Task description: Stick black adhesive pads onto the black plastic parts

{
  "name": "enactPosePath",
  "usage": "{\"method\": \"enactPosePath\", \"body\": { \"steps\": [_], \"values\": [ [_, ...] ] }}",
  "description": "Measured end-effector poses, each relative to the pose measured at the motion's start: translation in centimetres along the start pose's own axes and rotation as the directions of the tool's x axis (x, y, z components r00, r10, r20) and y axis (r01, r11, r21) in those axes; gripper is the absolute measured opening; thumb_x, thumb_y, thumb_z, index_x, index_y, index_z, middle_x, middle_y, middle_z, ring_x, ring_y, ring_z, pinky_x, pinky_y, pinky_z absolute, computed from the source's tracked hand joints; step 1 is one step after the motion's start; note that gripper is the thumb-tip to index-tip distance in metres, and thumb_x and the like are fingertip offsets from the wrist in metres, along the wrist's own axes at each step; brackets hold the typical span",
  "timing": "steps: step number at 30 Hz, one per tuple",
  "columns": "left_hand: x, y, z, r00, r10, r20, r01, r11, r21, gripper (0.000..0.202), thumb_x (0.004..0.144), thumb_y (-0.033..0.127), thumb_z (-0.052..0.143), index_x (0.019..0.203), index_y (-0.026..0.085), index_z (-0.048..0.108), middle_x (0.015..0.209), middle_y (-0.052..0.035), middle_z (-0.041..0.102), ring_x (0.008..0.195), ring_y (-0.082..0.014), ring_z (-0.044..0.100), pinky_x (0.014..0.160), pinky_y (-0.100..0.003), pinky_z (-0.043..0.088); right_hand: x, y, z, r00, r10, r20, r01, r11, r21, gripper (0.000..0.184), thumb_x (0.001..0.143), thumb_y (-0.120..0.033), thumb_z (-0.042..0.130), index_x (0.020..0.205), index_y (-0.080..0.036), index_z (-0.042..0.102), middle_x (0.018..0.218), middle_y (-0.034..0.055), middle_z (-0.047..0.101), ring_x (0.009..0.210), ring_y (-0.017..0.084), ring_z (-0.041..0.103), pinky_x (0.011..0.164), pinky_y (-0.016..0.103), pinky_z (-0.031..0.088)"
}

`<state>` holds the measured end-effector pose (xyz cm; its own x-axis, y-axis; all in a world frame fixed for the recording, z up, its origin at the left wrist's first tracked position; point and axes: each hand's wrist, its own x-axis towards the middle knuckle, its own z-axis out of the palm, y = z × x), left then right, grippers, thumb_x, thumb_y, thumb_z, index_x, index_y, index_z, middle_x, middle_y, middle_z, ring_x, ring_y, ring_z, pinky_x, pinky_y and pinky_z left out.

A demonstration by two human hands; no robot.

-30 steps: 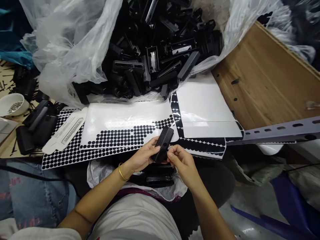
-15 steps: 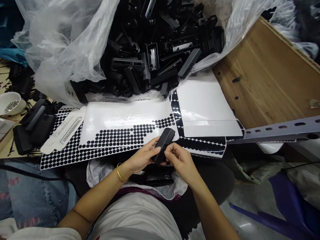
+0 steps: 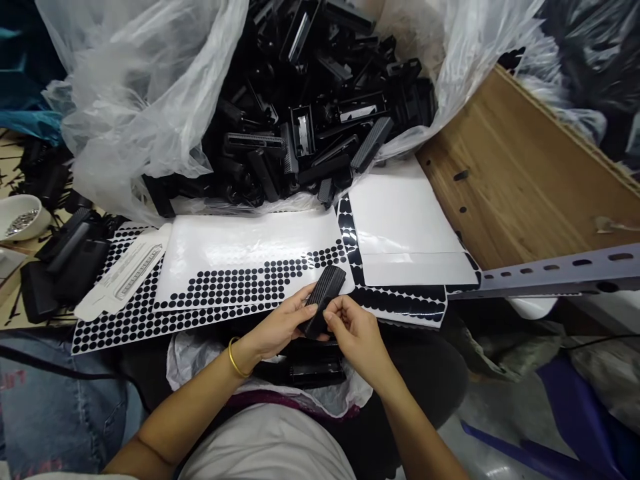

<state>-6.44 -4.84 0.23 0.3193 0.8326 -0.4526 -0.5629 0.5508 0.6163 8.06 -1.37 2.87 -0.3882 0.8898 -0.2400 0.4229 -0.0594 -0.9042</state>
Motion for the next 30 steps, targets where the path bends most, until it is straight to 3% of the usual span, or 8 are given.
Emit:
{"method": "enactPosePath", "body": {
  "steps": [4, 8, 13, 17, 20, 24, 27, 30],
  "values": [
    [0.0, 0.0, -0.2, 0.999, 0.029, 0.028, -0.031, 0.997, 0.066, 0.057, 0.076, 0.021, 0.064, 0.13, 0.027, 0.046, 0.118, -0.0051, 0.06, 0.095, -0.0166, 0.058, 0.078, -0.027, 0.049, 0.2, 0.3, 0.3, 1.0, -0.005, -0.024, 0.005, 1.0, 0.008, 0.013, 0.077, -0.026, 0.05, 0.065, -0.02, 0.049, 0.058, -0.0034, 0.05, 0.05, 0.01, 0.048, 0.046, 0.021, 0.043],
    [-0.2, -0.3, -0.7, 0.991, 0.095, 0.094, -0.111, 0.976, 0.188, 0.07, 0.075, 0.02, 0.065, 0.137, 0.029, 0.036, 0.138, -0.0039, 0.046, 0.114, -0.0216, 0.051, 0.093, -0.033, 0.045, 0.1, 0.6, 0.9, 0.999, 0.029, -0.022, -0.028, 0.997, 0.077, 0.014, 0.077, -0.029, 0.051, 0.067, -0.02, 0.049, 0.06, -0.0032, 0.05, 0.051, 0.01, 0.05, 0.046, 0.022, 0.047],
    [-0.4, 0.0, -1.1, 0.988, 0.13, 0.08, -0.15, 0.917, 0.37, 0.072, 0.08, 0.018, 0.057, 0.143, 0.028, 0.023, 0.15, -0.0012, 0.027, 0.133, -0.0238, 0.031, 0.108, -0.036, 0.031, 0.0, 0.7, 1.6, 0.998, 0.047, -0.04, -0.042, 0.99, 0.138, 0.014, 0.078, -0.031, 0.052, 0.07, -0.02, 0.049, 0.063, -0.0024, 0.05, 0.054, 0.012, 0.051, 0.047, 0.024, 0.052],
    [-0.5, 0.2, -1.2, 0.978, 0.185, 0.096, -0.209, 0.849, 0.485, 0.073, 0.081, 0.015, 0.051, 0.144, 0.025, 0.017, 0.152, 0.0005, 0.021, 0.14, -0.0206, 0.015, 0.114, -0.033, 0.018, 0.1, 0.8, 1.9, 0.996, -0.007, -0.084, 0.014, 0.996, 0.084, 0.013, 0.08, -0.029, 0.051, 0.07, -0.02, 0.049, 0.063, -0.0019, 0.052, 0.053, 0.012, 0.052, 0.05, 0.025, 0.052],
    [-0.2, 0.0, -1.2, 0.97, 0.23, 0.085, -0.24, 0.823, 0.516, 0.073, 0.08, 0.014, 0.05, 0.144, 0.025, 0.018, 0.153, 0.0007, 0.02, 0.141, -0.0208, 0.011, 0.115, -0.034, 0.013, 0.1, 1.3, 2.5, 0.991, -0.066, -0.115, 0.063, 0.998, -0.028, 0.013, 0.082, -0.027, 0.048, 0.07, -0.021, 0.047, 0.063, -0.0013, 0.054, 0.054, 0.013, 0.054, 0.051, 0.025, 0.05],
    [-0.1, -0.7, -1.3, 0.957, 0.284, 0.068, -0.279, 0.822, 0.496, 0.069, 0.08, 0.013, 0.05, 0.143, 0.026, 0.024, 0.151, -0.0024, 0.026, 0.138, -0.0224, 0.023, 0.113, -0.036, 0.022, -0.1, 2.0, 2.9, 0.979, -0.131, -0.156, 0.101, 0.977, -0.187, 0.005, 0.082, -0.025, 0.046, 0.079, -0.021, 0.045, 0.066, -0.0005, 0.056, 0.055, 0.014, 0.058, 0.051, 0.025, 0.046],
    [-1.0, -0.7, -1.8, 0.978, 0.177, 0.114, -0.21, 0.846, 0.491, 0.068, 0.082, 0.016, 0.05, 0.143, 0.028, 0.022, 0.146, -0.0082, 0.034, 0.125, -0.0244, 0.044, 0.101, -0.04, 0.041, -0.2, 2.4, 1.9, 0.939, -0.156, -0.305, 0.1, 0.977, -0.191, 0.014, 0.083, -0.025, 0.048, 0.094, -0.021, 0.042, 0.068, -0.001, 0.057, 0.056, 0.015, 0.058, 0.052, 0.025, 0.046],
    [-2.4, 0.5, -2.5, 0.975, 0.078, 0.208, -0.192, 0.766, 0.614, 0.068, 0.077, 0.023, 0.061, 0.139, 0.027, 0.033, 0.138, -0.0102, 0.046, 0.121, -0.0262, 0.048, 0.102, -0.045, 0.039, -0.2, 2.7, 0.0, 0.883, -0.17, -0.436, 0.119, 0.983, -0.142, 0.02, 0.082, -0.026, 0.051, 0.099, -0.022, 0.042, 0.07, -0.0007, 0.056, 0.061, 0.015, 0.057, 0.058, 0.027, 0.047]
  ]
}}
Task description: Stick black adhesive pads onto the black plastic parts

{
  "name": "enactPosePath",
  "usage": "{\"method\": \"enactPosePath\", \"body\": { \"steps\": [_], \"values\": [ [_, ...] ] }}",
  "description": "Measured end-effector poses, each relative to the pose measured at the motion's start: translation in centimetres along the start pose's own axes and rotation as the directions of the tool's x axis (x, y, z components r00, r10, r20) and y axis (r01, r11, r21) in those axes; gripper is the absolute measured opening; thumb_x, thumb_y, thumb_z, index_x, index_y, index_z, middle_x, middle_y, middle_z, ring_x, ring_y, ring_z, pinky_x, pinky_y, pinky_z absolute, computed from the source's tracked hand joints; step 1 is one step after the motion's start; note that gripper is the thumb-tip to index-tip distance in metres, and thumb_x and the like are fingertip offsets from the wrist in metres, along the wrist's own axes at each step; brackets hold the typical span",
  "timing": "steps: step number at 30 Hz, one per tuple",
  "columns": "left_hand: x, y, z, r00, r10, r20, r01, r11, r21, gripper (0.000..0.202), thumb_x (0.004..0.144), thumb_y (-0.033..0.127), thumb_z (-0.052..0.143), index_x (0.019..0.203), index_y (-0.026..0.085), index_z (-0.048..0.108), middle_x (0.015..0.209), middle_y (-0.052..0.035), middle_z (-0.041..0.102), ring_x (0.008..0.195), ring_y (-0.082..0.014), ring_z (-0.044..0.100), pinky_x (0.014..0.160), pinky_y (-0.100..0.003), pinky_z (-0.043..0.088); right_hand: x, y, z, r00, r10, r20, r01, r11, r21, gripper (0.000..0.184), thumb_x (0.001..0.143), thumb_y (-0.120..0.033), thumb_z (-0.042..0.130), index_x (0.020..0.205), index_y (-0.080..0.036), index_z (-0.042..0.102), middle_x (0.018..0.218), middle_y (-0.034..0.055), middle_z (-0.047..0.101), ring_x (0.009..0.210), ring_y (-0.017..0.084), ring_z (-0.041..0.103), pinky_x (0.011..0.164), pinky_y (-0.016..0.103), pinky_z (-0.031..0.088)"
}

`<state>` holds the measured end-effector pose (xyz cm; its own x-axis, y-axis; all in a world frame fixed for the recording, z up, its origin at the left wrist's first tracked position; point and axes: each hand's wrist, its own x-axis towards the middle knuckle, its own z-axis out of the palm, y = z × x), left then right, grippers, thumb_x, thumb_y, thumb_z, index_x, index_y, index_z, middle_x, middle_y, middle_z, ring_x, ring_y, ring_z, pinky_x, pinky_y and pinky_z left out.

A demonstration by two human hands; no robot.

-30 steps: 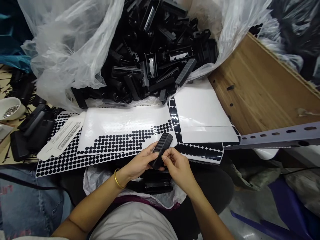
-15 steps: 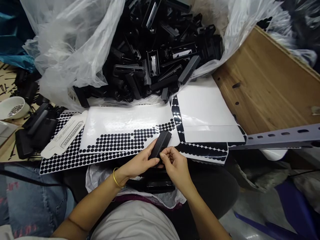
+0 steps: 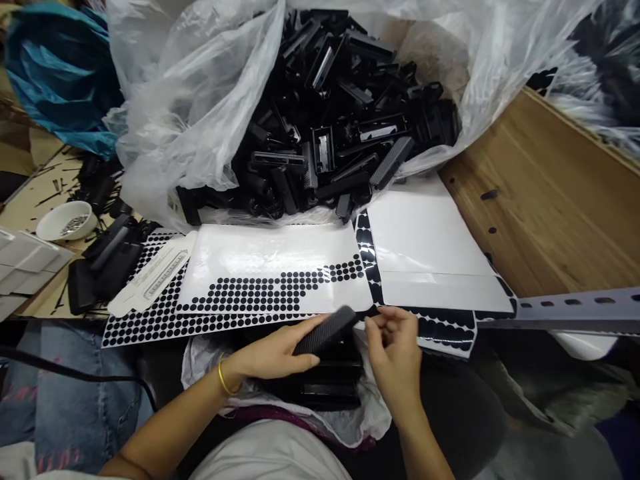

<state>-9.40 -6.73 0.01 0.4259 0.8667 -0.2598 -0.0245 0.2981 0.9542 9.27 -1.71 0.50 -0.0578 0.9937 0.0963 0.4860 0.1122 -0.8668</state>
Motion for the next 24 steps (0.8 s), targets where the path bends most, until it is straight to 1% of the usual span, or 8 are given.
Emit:
{"method": "enactPosePath", "body": {
  "steps": [3, 5, 6, 8, 10, 14, 19, 24],
  "values": [
    [-0.2, 2.2, -2.5, 0.995, -0.019, -0.102, 0.031, 0.993, 0.115, 0.054, 0.075, 0.035, 0.064, 0.126, 0.023, 0.051, 0.124, -0.0122, 0.059, 0.114, -0.0273, 0.055, 0.098, -0.047, 0.041, 0.4, 0.2, -0.7, 0.999, -0.029, -0.013, 0.03, 0.998, 0.055, 0.019, 0.082, -0.028, 0.053, 0.098, -0.022, 0.045, 0.073, 0.0005, 0.055, 0.065, 0.015, 0.056, 0.061, 0.029, 0.048],
    [1.1, 4.4, -5.5, 0.912, 0.076, -0.403, 0.03, 0.967, 0.251, 0.045, 0.081, 0.042, 0.055, 0.121, 0.021, 0.055, 0.121, -0.0132, 0.06, 0.112, -0.0272, 0.056, 0.094, -0.047, 0.044, 0.3, 0.1, -0.2, 0.997, -0.057, 0.042, 0.053, 0.995, 0.086, 0.016, 0.082, -0.028, 0.053, 0.096, -0.022, 0.047, 0.076, 0.0013, 0.055, 0.068, 0.015, 0.056, 0.063, 0.029, 0.047],
    [2.2, 5.7, -7.3, 0.797, 0.21, -0.566, 0.019, 0.928, 0.372, 0.046, 0.081, 0.042, 0.055, 0.122, 0.021, 0.052, 0.127, -0.0126, 0.055, 0.118, -0.0271, 0.051, 0.098, -0.047, 0.04, 0.2, 0.0, 0.3, 0.994, -0.072, 0.076, 0.065, 0.993, 0.097, 0.014, 0.082, -0.028, 0.053, 0.094, -0.022, 0.047, 0.077, 0.0015, 0.055, 0.068, 0.015, 0.056, 0.064, 0.029, 0.047],
    [4.8, 8.0, -11.5, 0.53, 0.462, -0.711, 0.1, 0.799, 0.593, 0.057, 0.078, 0.042, 0.058, 0.129, 0.021, 0.044, 0.14, -0.0122, 0.042, 0.131, -0.0279, 0.035, 0.107, -0.048, 0.027, 0.0, -0.4, 1.5, 0.984, -0.104, 0.143, 0.087, 0.989, 0.12, 0.012, 0.083, -0.027, 0.051, 0.093, -0.022, 0.047, 0.078, 0.0014, 0.055, 0.069, 0.014, 0.056, 0.065, 0.028, 0.047],
    [7.6, 10.0, -15.6, 0.356, 0.5, -0.789, 0.305, 0.736, 0.604, 0.062, 0.078, 0.045, 0.056, 0.133, 0.02, 0.039, 0.143, -0.0139, 0.036, 0.135, -0.0306, 0.026, 0.109, -0.051, 0.02, 0.1, -0.6, 2.8, 0.972, -0.135, 0.191, 0.109, 0.984, 0.14, 0.009, 0.084, -0.026, 0.05, 0.092, -0.022, 0.046, 0.078, 0.0012, 0.055, 0.07, 0.014, 0.056, 0.065, 0.028, 0.048],
    [11.5, 11.8, -19.5, 0.425, 0.44, -0.792, 0.431, 0.671, 0.604, 0.073, 0.077, 0.045, 0.056, 0.14, 0.018, 0.03, 0.132, -0.0178, 0.045, 0.127, -0.0343, 0.037, 0.104, -0.051, 0.027, 1.5, -0.3, 4.5, 0.963, -0.202, 0.177, 0.186, 0.977, 0.103, 0.009, 0.084, -0.024, 0.048, 0.093, -0.022, 0.046, 0.083, 0.0028, 0.057, 0.075, 0.016, 0.058, 0.069, 0.032, 0.049],
    [11.7, 10.8, -18.0, 0.396, 0.538, -0.744, 0.472, 0.576, 0.667, 0.046, 0.079, 0.035, 0.052, 0.125, 0.024, 0.051, 0.12, -0.015, 0.045, 0.12, -0.0347, 0.041, 0.097, -0.05, 0.034, 3.3, 1.3, 5.3, 0.943, -0.309, 0.128, 0.314, 0.949, -0.023, 0.01, 0.083, -0.02, 0.046, 0.092, -0.021, 0.049, 0.09, 0.0064, 0.057, 0.081, 0.019, 0.057, 0.072, 0.036, 0.05],
    [10.1, 9.1, -17.3, 0.416, 0.566, -0.712, 0.44, 0.559, 0.702, 0.032, 0.085, 0.028, 0.042, 0.112, 0.025, 0.06, 0.105, -0.011, 0.046, 0.106, -0.0277, 0.046, 0.096, -0.043, 0.035, 3.4, 1.8, 5.5, 0.919, -0.382, 0.103, 0.39, 0.917, -0.085, 0.009, 0.084, -0.017, 0.043, 0.089, -0.022, 0.049, 0.09, 0.0066, 0.055, 0.082, 0.02, 0.056, 0.07, 0.036, 0.05]
  ]
}}
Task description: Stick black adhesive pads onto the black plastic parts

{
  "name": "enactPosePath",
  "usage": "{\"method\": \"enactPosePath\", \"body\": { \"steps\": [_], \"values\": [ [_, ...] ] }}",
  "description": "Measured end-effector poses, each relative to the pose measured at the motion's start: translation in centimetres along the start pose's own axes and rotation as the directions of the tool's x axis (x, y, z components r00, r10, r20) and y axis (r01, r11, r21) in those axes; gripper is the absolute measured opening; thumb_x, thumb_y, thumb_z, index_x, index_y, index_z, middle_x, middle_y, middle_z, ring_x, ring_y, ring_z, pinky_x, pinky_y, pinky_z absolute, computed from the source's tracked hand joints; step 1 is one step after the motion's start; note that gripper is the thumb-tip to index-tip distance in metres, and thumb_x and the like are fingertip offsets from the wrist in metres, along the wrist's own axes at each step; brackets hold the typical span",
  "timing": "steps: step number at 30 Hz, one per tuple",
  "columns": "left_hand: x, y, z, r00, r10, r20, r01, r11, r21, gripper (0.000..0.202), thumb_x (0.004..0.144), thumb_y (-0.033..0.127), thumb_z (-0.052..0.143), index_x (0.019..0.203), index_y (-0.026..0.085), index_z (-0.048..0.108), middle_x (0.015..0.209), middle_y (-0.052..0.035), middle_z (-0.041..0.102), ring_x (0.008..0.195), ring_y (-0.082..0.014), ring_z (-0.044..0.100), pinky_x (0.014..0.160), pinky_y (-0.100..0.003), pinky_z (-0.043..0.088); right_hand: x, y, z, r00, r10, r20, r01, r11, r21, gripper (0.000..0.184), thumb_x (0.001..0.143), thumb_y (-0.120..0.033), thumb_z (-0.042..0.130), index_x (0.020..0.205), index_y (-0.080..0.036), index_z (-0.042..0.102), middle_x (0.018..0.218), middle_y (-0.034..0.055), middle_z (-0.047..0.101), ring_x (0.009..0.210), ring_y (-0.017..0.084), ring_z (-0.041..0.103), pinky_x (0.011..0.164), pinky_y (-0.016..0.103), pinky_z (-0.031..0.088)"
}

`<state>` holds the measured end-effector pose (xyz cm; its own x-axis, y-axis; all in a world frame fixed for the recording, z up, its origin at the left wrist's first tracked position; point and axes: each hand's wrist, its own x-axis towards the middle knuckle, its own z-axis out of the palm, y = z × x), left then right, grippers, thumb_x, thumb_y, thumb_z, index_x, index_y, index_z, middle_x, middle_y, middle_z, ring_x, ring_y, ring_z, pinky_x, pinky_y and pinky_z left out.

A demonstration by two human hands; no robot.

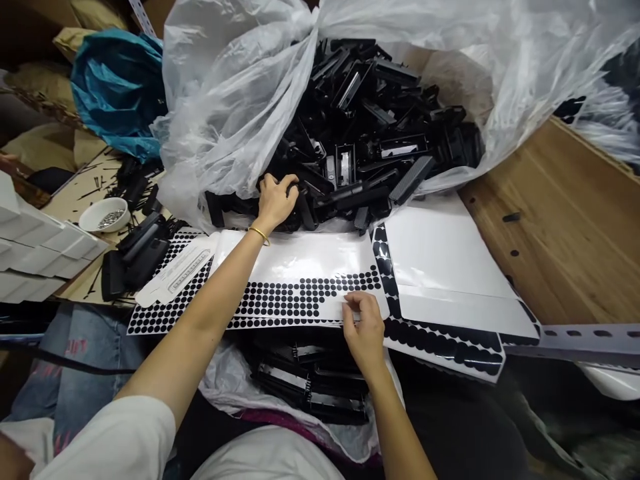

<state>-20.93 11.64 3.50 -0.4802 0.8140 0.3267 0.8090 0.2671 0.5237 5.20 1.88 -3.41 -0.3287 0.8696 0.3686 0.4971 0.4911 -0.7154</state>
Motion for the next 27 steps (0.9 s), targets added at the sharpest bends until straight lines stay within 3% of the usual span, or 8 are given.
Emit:
{"method": "enactPosePath", "body": {
  "steps": [4, 9, 13, 16, 18, 21, 24, 27],
  "values": [
    [-1.9, -0.6, -0.2, 0.999, 0.049, 0.009, -0.049, 0.999, -0.023, 0.032, 0.087, 0.029, 0.039, 0.11, 0.023, 0.061, 0.101, -0.0097, 0.045, 0.104, -0.0251, 0.045, 0.098, -0.041, 0.034, -0.2, -0.1, 0.1, 1.0, -0.025, -0.001, 0.025, 0.999, -0.035, 0.009, 0.083, -0.017, 0.044, 0.088, -0.023, 0.049, 0.089, 0.0065, 0.054, 0.083, 0.021, 0.055, 0.07, 0.037, 0.05],
    [-5.5, -0.4, -0.2, 0.984, 0.179, 0.022, -0.179, 0.984, -0.007, 0.028, 0.086, 0.03, 0.041, 0.096, 0.017, 0.064, 0.111, -0.0117, 0.042, 0.112, -0.0262, 0.039, 0.102, -0.04, 0.032, -0.2, 0.0, 0.3, 0.999, -0.04, -0.01, 0.039, 0.997, -0.062, 0.009, 0.083, -0.016, 0.044, 0.085, -0.023, 0.05, 0.091, 0.0071, 0.054, 0.085, 0.021, 0.055, 0.071, 0.038, 0.049],
    [-7.7, -0.5, -0.2, 0.948, 0.309, 0.071, -0.312, 0.949, 0.039, 0.028, 0.082, 0.033, 0.046, 0.096, 0.015, 0.062, 0.122, -0.0145, 0.038, 0.126, -0.0315, 0.028, 0.106, -0.045, 0.027, -0.4, 0.1, 0.3, 0.999, -0.039, -0.008, 0.039, 0.997, -0.068, 0.009, 0.083, -0.015, 0.044, 0.084, -0.022, 0.05, 0.091, 0.0073, 0.053, 0.088, 0.021, 0.055, 0.074, 0.038, 0.049],
    [-9.5, -1.1, -0.2, 0.938, 0.325, 0.117, -0.332, 0.942, 0.048, 0.031, 0.082, 0.037, 0.047, 0.098, 0.014, 0.06, 0.131, -0.0162, 0.032, 0.131, -0.0357, 0.021, 0.105, -0.05, 0.028, -0.5, 0.0, 0.3, 1.0, -0.031, 0.001, 0.031, 0.998, -0.063, 0.009, 0.084, -0.016, 0.044, 0.084, -0.022, 0.05, 0.091, 0.0072, 0.053, 0.088, 0.021, 0.054, 0.074, 0.038, 0.048],
    [-11.2, -1.5, -0.3, 0.931, 0.31, 0.194, -0.318, 0.948, 0.01, 0.032, 0.082, 0.037, 0.046, 0.101, 0.014, 0.059, 0.133, -0.0159, 0.033, 0.128, -0.0347, 0.029, 0.099, -0.048, 0.037, -0.6, 0.0, 0.3, 1.0, -0.03, 0.005, 0.031, 0.998, -0.063, 0.009, 0.084, -0.016, 0.044, 0.084, -0.022, 0.051, 0.092, 0.0074, 0.053, 0.088, 0.021, 0.054, 0.074, 0.038, 0.048],
    [-13.2, -1.7, -0.6, 0.918, 0.272, 0.287, -0.273, 0.961, -0.038, 0.026, 0.08, 0.029, 0.045, 0.098, 0.016, 0.059, 0.124, -0.0135, 0.044, 0.108, -0.0269, 0.051, 0.086, -0.041, 0.048, -0.7, 0.1, 0.4, 0.999, -0.036, -0.001, 0.036, 0.997, -0.069, 0.009, 0.084, -0.016, 0.045, 0.085, -0.022, 0.051, 0.093, 0.0075, 0.052, 0.089, 0.021, 0.054, 0.074, 0.038, 0.048],
    [-11.8, -1.2, -1.2, 0.972, 0.194, 0.13, -0.192, 0.981, -0.027, 0.023, 0.078, 0.018, 0.042, 0.093, 0.017, 0.059, 0.105, -0.0109, 0.055, 0.098, -0.0238, 0.055, 0.086, -0.04, 0.047, -0.7, 0.2, 0.5, 0.999, -0.045, 0.0, 0.044, 0.996, -0.077, 0.009, 0.085, -0.016, 0.044, 0.085, -0.023, 0.051, 0.093, 0.0074, 0.052, 0.09, 0.022, 0.054, 0.074, 0.038, 0.048],
    [-6.1, -0.4, -0.9, 0.983, 0.179, -0.05, -0.179, 0.984, 0.005, 0.031, 0.08, 0.022, 0.043, 0.107, 0.017, 0.056, 0.114, -0.0117, 0.054, 0.115, -0.0264, 0.046, 0.101, -0.044, 0.034, -0.8, 0.3, 0.6, 0.999, -0.054, -0.001, 0.054, 0.994, -0.09, 0.01, 0.085, -0.015, 0.044, 0.085, -0.023, 0.051, 0.093, 0.0077, 0.052, 0.09, 0.022, 0.053, 0.074, 0.038, 0.048]
  ]
}}
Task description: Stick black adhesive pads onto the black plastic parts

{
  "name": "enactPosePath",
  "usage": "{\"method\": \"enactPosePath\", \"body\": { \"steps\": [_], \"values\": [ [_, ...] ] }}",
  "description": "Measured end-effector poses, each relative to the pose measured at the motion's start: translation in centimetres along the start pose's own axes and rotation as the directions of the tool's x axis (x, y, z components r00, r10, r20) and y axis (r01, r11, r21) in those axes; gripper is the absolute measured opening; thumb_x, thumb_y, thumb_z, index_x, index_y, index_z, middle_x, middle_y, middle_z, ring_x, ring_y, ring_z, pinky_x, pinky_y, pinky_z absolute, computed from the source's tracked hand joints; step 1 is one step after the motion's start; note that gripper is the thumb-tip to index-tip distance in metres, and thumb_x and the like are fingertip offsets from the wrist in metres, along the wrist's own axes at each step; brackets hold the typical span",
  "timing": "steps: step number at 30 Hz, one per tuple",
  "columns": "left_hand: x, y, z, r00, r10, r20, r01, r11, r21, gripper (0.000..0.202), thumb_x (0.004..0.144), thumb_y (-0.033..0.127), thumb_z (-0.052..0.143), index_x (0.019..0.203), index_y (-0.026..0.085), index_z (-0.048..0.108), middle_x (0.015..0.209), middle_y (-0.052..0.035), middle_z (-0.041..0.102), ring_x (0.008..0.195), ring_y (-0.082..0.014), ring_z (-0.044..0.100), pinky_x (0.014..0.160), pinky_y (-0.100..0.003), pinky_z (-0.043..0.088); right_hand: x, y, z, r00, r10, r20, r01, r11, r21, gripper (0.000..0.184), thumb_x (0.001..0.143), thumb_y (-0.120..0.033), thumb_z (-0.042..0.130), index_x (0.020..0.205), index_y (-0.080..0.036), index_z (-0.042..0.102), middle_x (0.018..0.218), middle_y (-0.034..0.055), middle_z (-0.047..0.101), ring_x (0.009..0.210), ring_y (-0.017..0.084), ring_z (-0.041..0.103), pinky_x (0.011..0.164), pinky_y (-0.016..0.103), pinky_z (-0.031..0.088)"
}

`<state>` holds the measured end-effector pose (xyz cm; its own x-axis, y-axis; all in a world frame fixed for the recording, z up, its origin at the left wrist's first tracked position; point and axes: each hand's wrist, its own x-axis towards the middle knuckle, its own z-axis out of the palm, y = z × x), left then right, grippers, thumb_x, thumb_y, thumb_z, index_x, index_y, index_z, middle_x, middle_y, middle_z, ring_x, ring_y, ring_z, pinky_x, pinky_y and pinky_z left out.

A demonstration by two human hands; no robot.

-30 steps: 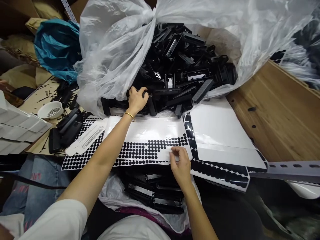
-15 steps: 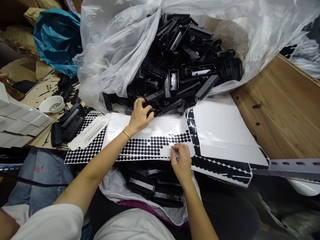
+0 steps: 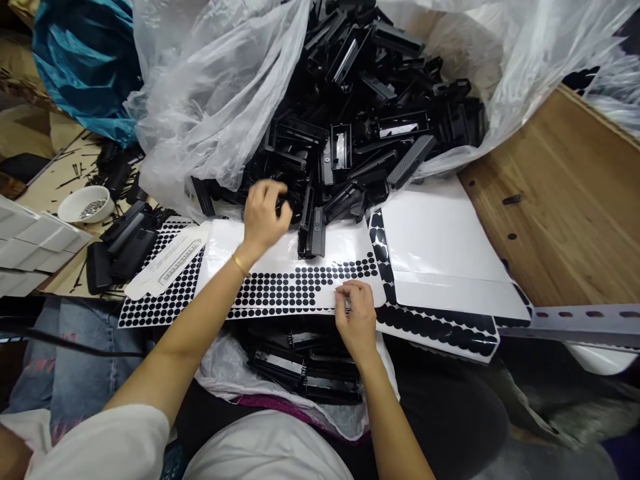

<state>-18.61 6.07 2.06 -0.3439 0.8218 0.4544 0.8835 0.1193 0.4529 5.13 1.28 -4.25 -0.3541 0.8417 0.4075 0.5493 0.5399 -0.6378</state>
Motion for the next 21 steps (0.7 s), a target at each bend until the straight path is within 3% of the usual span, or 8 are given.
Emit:
{"method": "enactPosePath", "body": {
  "steps": [3, 6, 9, 12, 15, 21],
  "values": [
    [6.1, -0.1, 1.7, 0.994, -0.083, 0.07, 0.077, 0.994, 0.076, 0.05, 0.075, 0.032, 0.054, 0.124, 0.019, 0.05, 0.138, -0.0128, 0.038, 0.131, -0.0349, 0.028, 0.107, -0.049, 0.021, 0.0, 0.0, 0.1, 1.0, -0.02, -0.011, 0.02, 1.0, -0.009, 0.011, 0.084, -0.014, 0.043, 0.085, -0.022, 0.051, 0.093, 0.0078, 0.052, 0.09, 0.022, 0.053, 0.075, 0.039, 0.047],
    [8.6, 0.5, 3.3, 0.97, -0.135, 0.201, 0.094, 0.975, 0.204, 0.064, 0.07, 0.034, 0.059, 0.131, 0.018, 0.045, 0.14, -0.0159, 0.036, 0.126, -0.0441, 0.031, 0.105, -0.059, 0.013, 0.0, 0.0, 0.2, 0.999, -0.048, -0.022, 0.048, 0.999, -0.019, 0.012, 0.084, -0.013, 0.043, 0.084, -0.022, 0.051, 0.091, 0.0078, 0.051, 0.09, 0.022, 0.052, 0.077, 0.04, 0.046],
    [7.5, 1.0, 3.6, 0.97, -0.117, 0.214, 0.057, 0.962, 0.268, 0.061, 0.073, 0.027, 0.052, 0.133, 0.015, 0.042, 0.129, -0.0172, 0.048, 0.118, -0.0423, 0.04, 0.101, -0.06, 0.018, 0.0, 0.0, 0.3, 0.998, -0.054, -0.015, 0.053, 0.998, -0.028, 0.012, 0.083, -0.012, 0.043, 0.084, -0.022, 0.051, 0.09, 0.0075, 0.051, 0.089, 0.022, 0.051, 0.077, 0.04, 0.046],
    [5.7, 0.7, 2.6, 0.973, -0.074, 0.218, 0.01, 0.959, 0.282, 0.048, 0.078, 0.022, 0.043, 0.124, 0.014, 0.05, 0.116, -0.0152, 0.058, 0.112, -0.0369, 0.044, 0.099, -0.053, 0.024, -0.1, 0.0, 0.3, 0.997, -0.07, -0.013, 0.069, 0.997, -0.043, 0.012, 0.083, -0.012, 0.044, 0.084, -0.022, 0.051, 0.09, 0.0077, 0.051, 0.089, 0.022, 0.051, 0.077, 0.04, 0.046],
    [4.4, 0.2, 1.4, 0.976, -0.022, 0.217, -0.043, 0.956, 0.291, 0.039, 0.08, 0.021, 0.039, 0.113, 0.015, 0.058, 0.11, -0.0133, 0.061, 0.108, -0.0335, 0.047, 0.099, -0.049, 0.026, -0.1, 0.1, 0.3, 0.996, -0.089, -0.021, 0.088, 0.995, -0.057, 0.012, 0.083, -0.011, 0.044, 0.085, -0.021, 0.05, 0.09, 0.0077, 0.051, 0.088, 0.022, 0.051, 0.076, 0.04, 0.046],
    [1.2, 0.3, -0.4, 0.976, 0.058, 0.211, -0.119, 0.95, 0.288, 0.037, 0.08, 0.021, 0.04, 0.111, 0.015, 0.059, 0.104, -0.0126, 0.062, 0.109, -0.0335, 0.046, 0.096, -0.048, 0.029, -0.2, 0.2, 0.4, 0.994, -0.104, -0.038, 0.102, 0.993, -0.056, 0.012, 0.082, -0.011, 0.045, 0.084, -0.021, 0.052, 0.09, 0.0078, 0.052, 0.087, 0.021, 0.051, 0.075, 0.039, 0.046]
  ]
}}
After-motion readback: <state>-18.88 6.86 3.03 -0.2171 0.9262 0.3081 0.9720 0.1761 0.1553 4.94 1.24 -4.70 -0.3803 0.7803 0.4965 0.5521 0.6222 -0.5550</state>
